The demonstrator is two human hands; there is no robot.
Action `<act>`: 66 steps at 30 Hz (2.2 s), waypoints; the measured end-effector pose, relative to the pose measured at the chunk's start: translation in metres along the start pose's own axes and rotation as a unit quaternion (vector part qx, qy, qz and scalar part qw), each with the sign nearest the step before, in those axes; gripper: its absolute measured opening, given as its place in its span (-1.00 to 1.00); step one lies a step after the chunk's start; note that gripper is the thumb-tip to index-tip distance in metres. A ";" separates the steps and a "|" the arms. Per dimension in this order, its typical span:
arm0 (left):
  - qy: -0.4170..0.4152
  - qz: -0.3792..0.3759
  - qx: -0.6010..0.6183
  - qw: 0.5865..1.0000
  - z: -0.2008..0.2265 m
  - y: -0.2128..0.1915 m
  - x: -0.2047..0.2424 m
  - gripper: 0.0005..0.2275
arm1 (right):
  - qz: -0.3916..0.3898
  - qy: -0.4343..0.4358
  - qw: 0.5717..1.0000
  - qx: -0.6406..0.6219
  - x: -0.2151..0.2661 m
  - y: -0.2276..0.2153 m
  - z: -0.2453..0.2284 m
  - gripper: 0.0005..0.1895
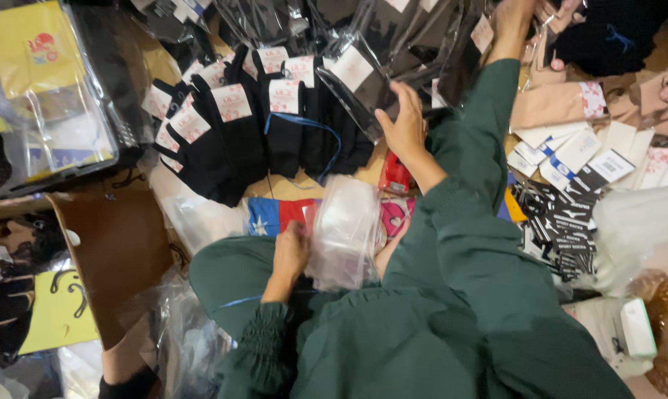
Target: The person places black socks into plastic sleeves, uses a handheld tape dispenser to seal the bags, and puts the finished packages into a large clear bag.
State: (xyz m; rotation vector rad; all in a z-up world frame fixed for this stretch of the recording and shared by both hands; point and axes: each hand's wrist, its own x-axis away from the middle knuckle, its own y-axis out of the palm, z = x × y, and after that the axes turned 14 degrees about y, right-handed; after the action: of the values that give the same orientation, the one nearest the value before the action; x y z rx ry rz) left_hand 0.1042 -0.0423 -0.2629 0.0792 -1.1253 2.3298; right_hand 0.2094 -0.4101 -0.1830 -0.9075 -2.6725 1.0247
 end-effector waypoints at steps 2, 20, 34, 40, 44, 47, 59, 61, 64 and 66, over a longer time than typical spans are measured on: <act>-0.003 0.014 0.010 1.000 0.014 -0.007 0.012 -0.87 | -0.033 0.048 0.997 0.046 -0.010 0.001 -0.005 -0.14; -0.095 0.023 0.712 0.695 0.120 -0.046 0.054 -0.79 | -0.117 -0.035 0.988 -0.098 -0.035 0.093 -0.081 -0.72; 0.033 0.328 0.563 0.758 0.065 -0.118 0.022 -0.91 | -0.100 -0.038 0.963 -0.248 0.055 0.036 -0.108 -0.51; 0.147 0.169 0.166 0.960 0.156 -0.213 0.045 -0.94 | -0.247 -0.022 0.912 -0.325 0.066 -0.064 -0.105 -0.56; 0.268 -0.145 0.005 0.952 0.159 -0.189 0.046 -0.93 | -0.508 -0.177 0.820 -0.197 0.106 -0.125 -0.190 -0.56; 0.307 -0.232 0.088 0.919 0.172 -0.220 0.051 -0.88 | -0.632 -0.193 0.735 -0.153 0.110 -0.133 -0.193 -0.56; 0.251 0.079 0.541 0.799 0.174 -0.114 0.066 -0.66 | -0.338 0.143 0.842 -0.395 0.139 -0.099 -0.114 -0.57; 0.233 0.135 0.541 0.797 0.175 -0.130 0.063 -0.73 | -0.298 0.139 0.856 -0.399 0.136 -0.106 -0.107 -0.53; 0.207 0.179 0.547 0.791 0.168 -0.162 0.065 -0.77 | -0.244 0.111 0.879 -0.394 0.135 -0.132 -0.096 -0.52; 0.176 0.222 0.540 0.792 0.149 -0.169 0.066 -0.91 | -0.264 0.091 0.897 -0.343 0.144 -0.150 -0.088 -0.36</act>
State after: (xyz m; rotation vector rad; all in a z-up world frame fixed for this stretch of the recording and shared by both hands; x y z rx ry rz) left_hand 0.1060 -0.0384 -0.0275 -0.2235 0.5317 2.9209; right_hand 0.0483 -0.3641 -0.0307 -0.2644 -2.8665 -0.1309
